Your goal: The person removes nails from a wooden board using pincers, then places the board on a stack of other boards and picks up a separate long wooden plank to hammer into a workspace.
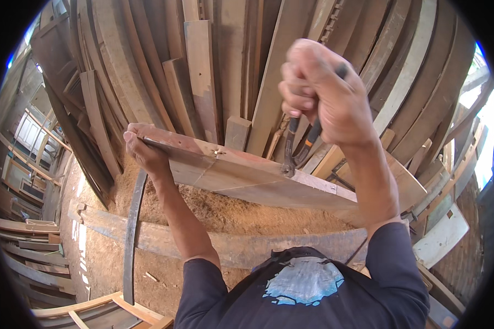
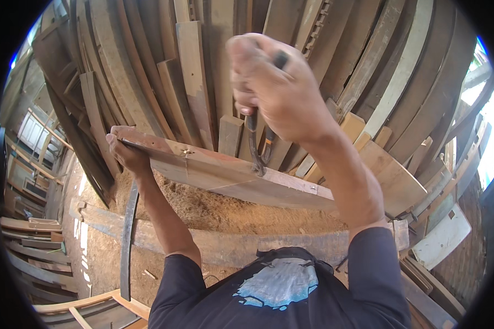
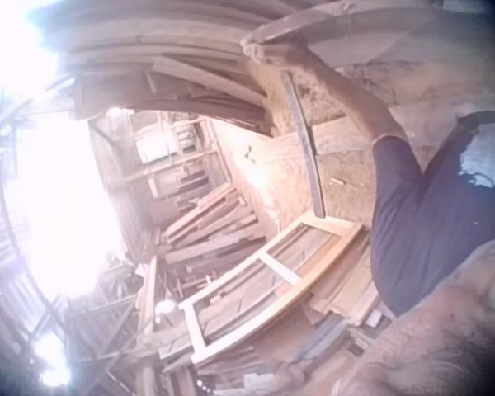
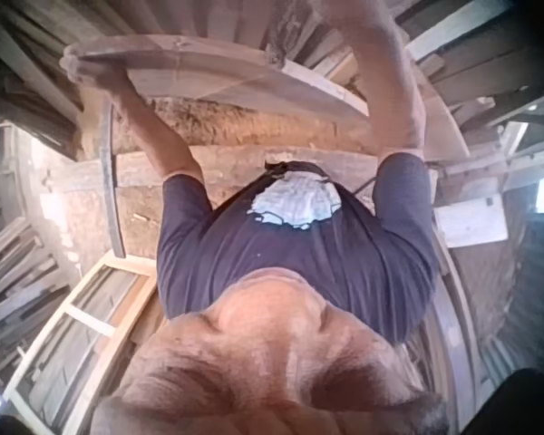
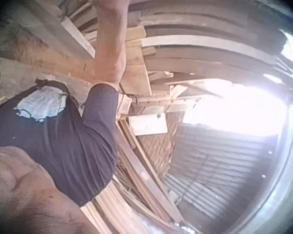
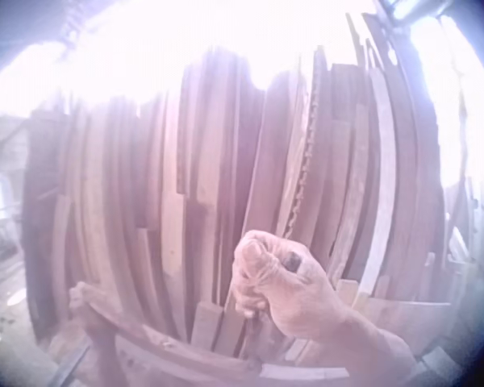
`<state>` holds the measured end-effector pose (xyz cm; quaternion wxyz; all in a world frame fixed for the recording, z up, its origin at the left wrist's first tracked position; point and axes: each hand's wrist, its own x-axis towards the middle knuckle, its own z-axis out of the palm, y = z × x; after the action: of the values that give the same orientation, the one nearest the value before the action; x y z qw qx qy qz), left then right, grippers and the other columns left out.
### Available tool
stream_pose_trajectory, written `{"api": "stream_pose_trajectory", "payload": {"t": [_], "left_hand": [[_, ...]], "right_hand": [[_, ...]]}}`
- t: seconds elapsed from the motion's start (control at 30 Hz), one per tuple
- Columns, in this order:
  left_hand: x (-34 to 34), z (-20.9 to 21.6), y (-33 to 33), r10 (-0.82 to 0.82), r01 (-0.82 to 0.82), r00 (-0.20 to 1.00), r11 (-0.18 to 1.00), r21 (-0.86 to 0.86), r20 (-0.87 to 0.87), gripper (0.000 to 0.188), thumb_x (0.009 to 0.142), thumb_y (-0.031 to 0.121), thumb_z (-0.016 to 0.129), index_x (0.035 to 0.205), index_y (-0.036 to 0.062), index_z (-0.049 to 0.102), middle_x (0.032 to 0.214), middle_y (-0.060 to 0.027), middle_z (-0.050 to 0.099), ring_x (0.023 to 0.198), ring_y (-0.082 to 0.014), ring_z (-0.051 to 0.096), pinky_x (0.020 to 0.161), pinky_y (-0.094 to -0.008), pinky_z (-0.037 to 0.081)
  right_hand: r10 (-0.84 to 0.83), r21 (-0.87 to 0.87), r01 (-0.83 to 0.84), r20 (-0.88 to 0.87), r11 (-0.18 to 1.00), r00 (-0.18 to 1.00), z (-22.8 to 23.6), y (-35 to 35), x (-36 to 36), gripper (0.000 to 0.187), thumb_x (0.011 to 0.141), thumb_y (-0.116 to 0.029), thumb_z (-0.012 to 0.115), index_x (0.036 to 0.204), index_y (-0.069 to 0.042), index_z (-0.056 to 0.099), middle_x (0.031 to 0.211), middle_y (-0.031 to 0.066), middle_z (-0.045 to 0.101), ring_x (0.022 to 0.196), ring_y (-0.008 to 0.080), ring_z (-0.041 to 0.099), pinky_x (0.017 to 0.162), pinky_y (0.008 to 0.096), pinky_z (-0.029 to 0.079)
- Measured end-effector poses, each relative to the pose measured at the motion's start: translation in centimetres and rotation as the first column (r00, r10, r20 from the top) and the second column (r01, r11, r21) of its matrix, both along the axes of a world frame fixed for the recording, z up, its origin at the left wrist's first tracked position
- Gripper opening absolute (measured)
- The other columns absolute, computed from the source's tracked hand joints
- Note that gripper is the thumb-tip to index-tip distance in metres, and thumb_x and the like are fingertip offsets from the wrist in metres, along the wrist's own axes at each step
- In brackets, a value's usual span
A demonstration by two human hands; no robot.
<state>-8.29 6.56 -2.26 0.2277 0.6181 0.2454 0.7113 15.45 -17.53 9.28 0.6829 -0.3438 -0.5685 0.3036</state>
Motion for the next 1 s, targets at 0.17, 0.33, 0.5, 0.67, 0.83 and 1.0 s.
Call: {"api": "stream_pose_trajectory", "payload": {"t": [0.17, 0.33, 0.5, 0.67, 0.83, 1.0], "left_hand": [[0.8, 0.2, -1.3, -0.084, 0.085, 0.995, 0.996, -0.02, 0.059, 0.06, 0.109, 0.046, 0.026, 0.081, 0.004, 0.058, 0.073, -0.0015, 0.055, 0.07, -0.0129, 0.051, 0.067, -0.0288, 0.042], [0.6, 0.1, -1.2, -0.081, 0.083, 0.996, 0.995, -0.049, 0.039, 0.065, 0.11, 0.052, 0.026, 0.081, 0.0037, 0.058, 0.073, -0.0007, 0.055, 0.07, -0.0118, 0.051, 0.068, -0.0277, 0.041], [1.7, 0.4, -2.3, -0.091, 0.092, 0.995, 0.995, 0.046, -0.031, 0.069, 0.109, 0.055, 0.024, 0.081, 0.003, 0.06, 0.07, -0.0013, 0.056, 0.07, -0.0117, 0.052, 0.066, -0.0282, 0.041], [3.1, 0.6, -2.9, -0.116, 0.117, 0.993, 0.991, 0.059, -0.019, 0.066, 0.109, 0.053, 0.026, 0.08, 0.0035, 0.06, 0.066, -0.0029, 0.056, 0.065, -0.0127, 0.052, 0.061, -0.0295, 0.041], [4.1, 1.2, -2.7, -0.027, 0.045, 0.994, 0.985, 0.165, -0.106, 0.059, 0.109, 0.043, 0.028, 0.077, 0.0027, 0.056, 0.062, -0.0059, 0.053, 0.06, -0.0153, 0.051, 0.057, -0.0312, 0.038], [3.8, 0.4, -1.8, -0.035, 0.042, 0.997, 0.994, 0.104, -0.075, 0.06, 0.109, 0.044, 0.026, 0.076, 0.0027, 0.054, 0.064, -0.0046, 0.052, 0.063, -0.0152, 0.05, 0.06, -0.0312, 0.039]], "right_hand": [[0.037, -0.127, -0.013, 0.189, 0.992, 0.981, 1.8, 2.0, -0.7, 0.039, 0.107, -0.042, 0.05, 0.081, -0.015, 0.043, 0.067, -0.0078, 0.033, 0.058, 0.0043, 0.034, 0.055, 0.0231, 0.036], [0.011, -0.275, 0.076, 0.302, 0.959, 0.953, 2.6, 4.9, -1.8, 0.038, 0.107, -0.039, 0.051, 0.079, -0.016, 0.042, 0.065, -0.0078, 0.036, 0.057, 0.0038, 0.035, 0.054, 0.0233, 0.037], [0.076, -0.518, 0.307, 0.591, 0.798, 0.803, 3.0, 8.5, -4.4, 0.037, 0.106, -0.04, 0.052, 0.091, -0.007, 0.06, 0.064, -0.0051, 0.04, 0.057, 0.0063, 0.04, 0.054, 0.0262, 0.039], [0.187, -0.585, 0.354, 0.668, 0.73, 0.72, 1.8, 10.5, -5.0, 0.04, 0.103, -0.043, 0.057, 0.094, -0.004, 0.061, 0.064, -0.0045, 0.044, 0.059, 0.0062, 0.043, 0.055, 0.0261, 0.042], [-0.031, -0.387, 0.174, 0.348, 0.905, 0.937, 1.6, 5.5, 0.2, 0.043, 0.102, -0.045, 0.058, 0.102, -0.002, 0.061, 0.079, -0.0019, 0.056, 0.069, 0.0071, 0.053, 0.066, 0.0232, 0.048], [-0.083, -0.163, 0.113, 0.18, 0.98, 0.98, 1.2, -2.6, 0.5, 0.049, 0.101, -0.042, 0.061, 0.119, 0.003, 0.061, 0.096, 0.0099, 0.069, 0.083, 0.0151, 0.065, 0.077, 0.0288, 0.055]]}}
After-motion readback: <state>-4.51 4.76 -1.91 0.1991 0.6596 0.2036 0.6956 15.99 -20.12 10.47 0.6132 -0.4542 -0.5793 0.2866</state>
